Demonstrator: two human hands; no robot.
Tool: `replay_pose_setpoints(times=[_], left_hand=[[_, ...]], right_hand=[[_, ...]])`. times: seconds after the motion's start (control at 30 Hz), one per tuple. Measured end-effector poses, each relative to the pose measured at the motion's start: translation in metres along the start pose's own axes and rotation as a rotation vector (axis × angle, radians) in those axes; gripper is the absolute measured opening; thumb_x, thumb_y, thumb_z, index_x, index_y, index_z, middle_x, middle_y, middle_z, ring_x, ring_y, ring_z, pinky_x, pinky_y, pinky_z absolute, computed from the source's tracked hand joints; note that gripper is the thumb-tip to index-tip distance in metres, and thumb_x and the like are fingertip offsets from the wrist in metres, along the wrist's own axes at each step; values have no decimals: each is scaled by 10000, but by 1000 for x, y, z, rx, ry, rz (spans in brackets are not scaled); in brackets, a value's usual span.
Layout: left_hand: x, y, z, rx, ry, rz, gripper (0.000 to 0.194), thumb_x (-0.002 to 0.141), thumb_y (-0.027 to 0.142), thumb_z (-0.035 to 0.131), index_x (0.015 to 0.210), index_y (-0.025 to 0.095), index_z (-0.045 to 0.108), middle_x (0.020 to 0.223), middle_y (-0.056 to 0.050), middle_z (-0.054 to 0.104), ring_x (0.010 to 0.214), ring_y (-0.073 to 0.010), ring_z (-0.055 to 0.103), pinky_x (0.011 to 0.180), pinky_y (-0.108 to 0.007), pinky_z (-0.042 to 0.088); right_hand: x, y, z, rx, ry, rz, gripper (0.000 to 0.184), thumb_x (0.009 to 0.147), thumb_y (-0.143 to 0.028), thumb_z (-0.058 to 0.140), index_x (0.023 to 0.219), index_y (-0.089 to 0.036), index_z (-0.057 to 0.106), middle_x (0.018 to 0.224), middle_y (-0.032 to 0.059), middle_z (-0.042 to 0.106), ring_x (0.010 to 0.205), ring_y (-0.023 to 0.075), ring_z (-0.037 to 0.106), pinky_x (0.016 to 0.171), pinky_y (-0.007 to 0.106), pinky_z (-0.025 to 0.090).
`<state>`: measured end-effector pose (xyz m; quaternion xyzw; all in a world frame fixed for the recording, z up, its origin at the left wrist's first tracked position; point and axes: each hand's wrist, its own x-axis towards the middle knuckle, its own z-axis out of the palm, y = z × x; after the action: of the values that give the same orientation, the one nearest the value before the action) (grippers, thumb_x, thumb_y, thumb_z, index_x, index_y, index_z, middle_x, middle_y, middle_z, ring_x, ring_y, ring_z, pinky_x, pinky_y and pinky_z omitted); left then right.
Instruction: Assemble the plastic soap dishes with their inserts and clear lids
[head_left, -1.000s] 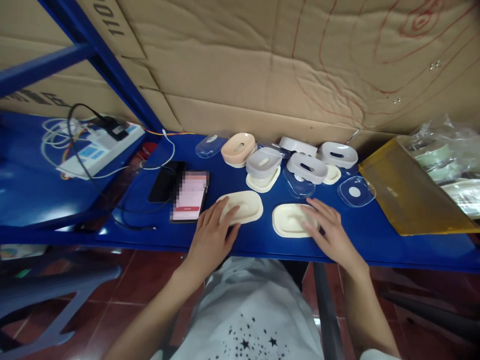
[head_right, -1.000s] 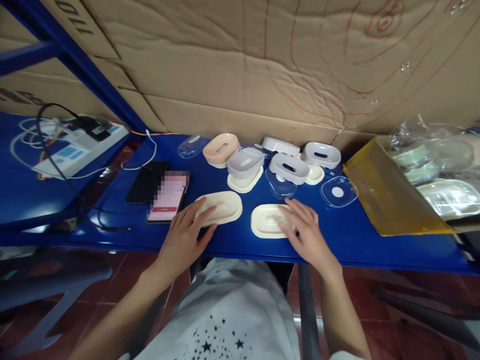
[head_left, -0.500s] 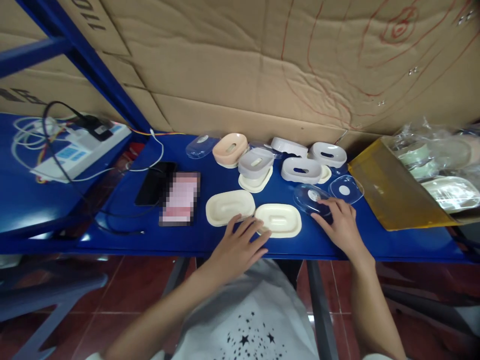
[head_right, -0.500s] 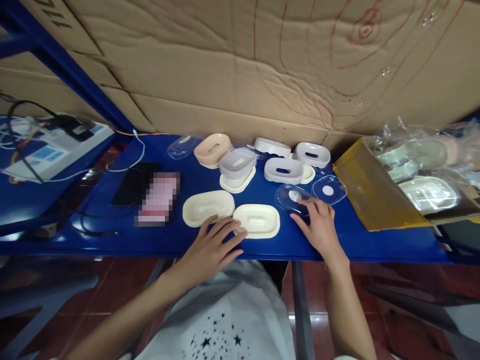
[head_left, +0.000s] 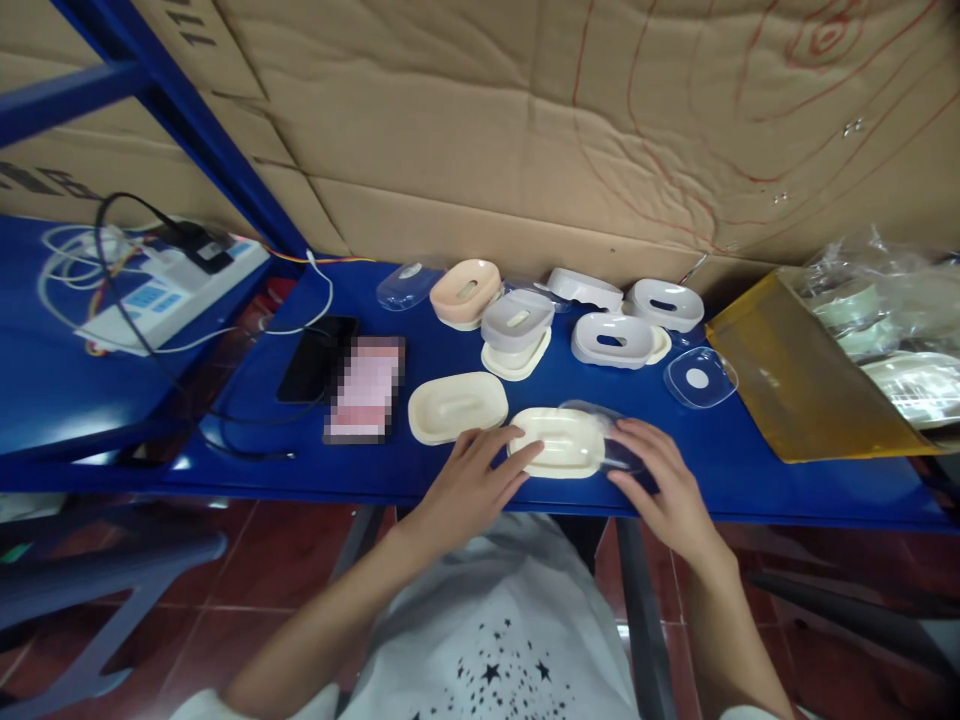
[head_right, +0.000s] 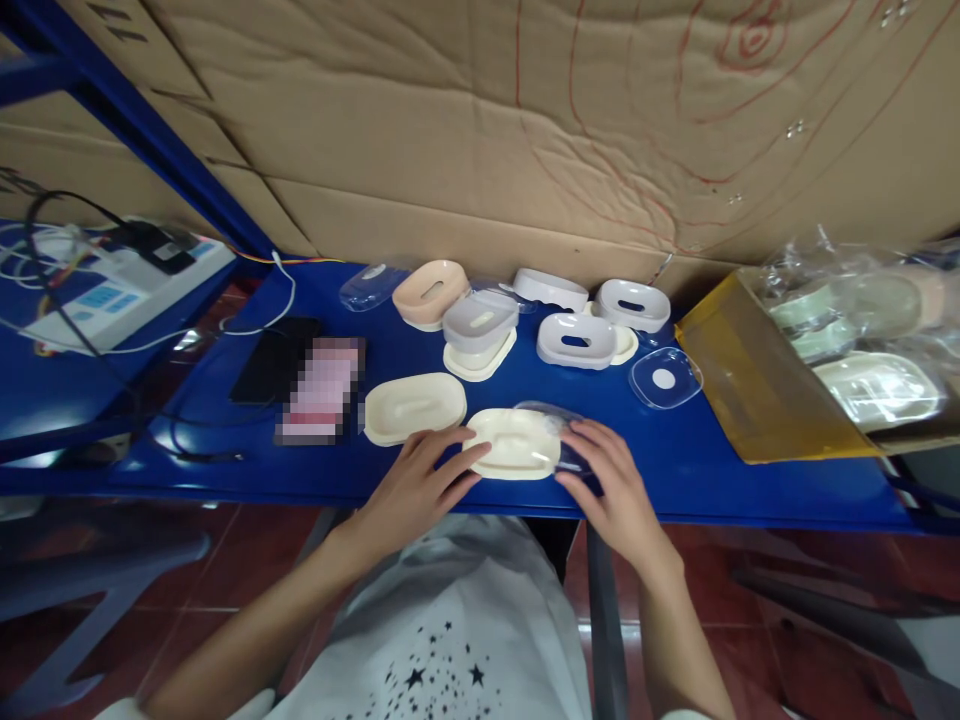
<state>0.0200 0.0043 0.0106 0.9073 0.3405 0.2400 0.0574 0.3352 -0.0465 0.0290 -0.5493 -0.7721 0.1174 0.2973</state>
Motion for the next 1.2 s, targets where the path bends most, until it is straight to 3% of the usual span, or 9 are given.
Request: replay_pose_setpoints(times=[0.13, 0.37, 0.53, 0.73, 0.9, 0.97, 1.07, 1.2], left_hand=[[-2, -2, 4, -64, 70, -29, 519, 1103, 307, 579, 1588, 213, 425, 1512, -198, 560, 1255, -291, 680, 1060, -476, 596], [-2, -2, 5, -87, 90, -32, 498, 1110, 293, 558, 1580, 186, 432, 1477, -197, 600, 1275, -288, 689, 1055, -456, 624], [-1, -5, -2, -9, 109, -33, 468, 1086, 308, 614, 1531, 211, 504, 1460, -189, 626, 1326, -323, 648, 1065, -507, 577], [-9, -29, -16, 246, 136, -315, 542, 1022, 407, 707, 1504, 210, 556, 1608, -253, 514, 1467, -474, 521, 1159, -709, 387], [-18, -42, -15, 258, 113, -381, 505, 1050, 404, 656, 1504, 207, 554, 1601, -240, 535, 1475, -457, 523, 1168, -709, 378], [-16, -37, -16, 249, 127, -345, 466, 1057, 385, 646, 1482, 207, 577, 1599, -233, 540, 1486, -441, 516, 1196, -704, 347], [-9, -21, -19, 192, 93, -177, 445, 1066, 381, 635, 1485, 240, 588, 1633, -187, 525, 1521, -395, 486, 1278, -696, 219], [5, 0, -12, 124, -22, 20, 339, 1059, 418, 658, 1368, 277, 670, 1601, -100, 583, 1502, -333, 508, 1332, -660, 93]], right_hand=[[7, -18, 23, -55, -24, -207, 511, 1044, -276, 678, 1537, -326, 554, 1522, 108, 619, 1517, 345, 494, 1188, 592, 499], [14, -27, 44, -143, 3, -234, 525, 1048, -266, 674, 1553, -281, 531, 1513, 133, 631, 1503, 343, 512, 1166, 581, 517], [13, -13, 31, -177, 51, -215, 503, 1055, -238, 654, 1543, -269, 536, 1507, 136, 636, 1482, 327, 536, 1173, 548, 503], [4, 24, 6, -447, 220, -14, 348, 1063, -204, 610, 1403, -267, 645, 1477, 121, 668, 1435, 359, 582, 1181, 593, 421], [17, 37, -12, -480, 219, -23, 389, 1083, -206, 531, 1457, -267, 617, 1516, 113, 653, 1459, 333, 565, 1170, 535, 412], [39, 41, -17, -494, 191, -38, 426, 1096, -231, 501, 1515, -265, 576, 1556, 111, 626, 1474, 326, 549, 1176, 529, 400], [81, 52, -17, -547, 139, -88, 450, 1108, -294, 508, 1552, -231, 544, 1585, 120, 602, 1481, 335, 538, 1199, 543, 367], [125, 62, -5, -575, 32, -197, 327, 1117, -269, 501, 1378, -203, 687, 1341, 114, 768, 1294, 327, 682, 1178, 561, 360]])
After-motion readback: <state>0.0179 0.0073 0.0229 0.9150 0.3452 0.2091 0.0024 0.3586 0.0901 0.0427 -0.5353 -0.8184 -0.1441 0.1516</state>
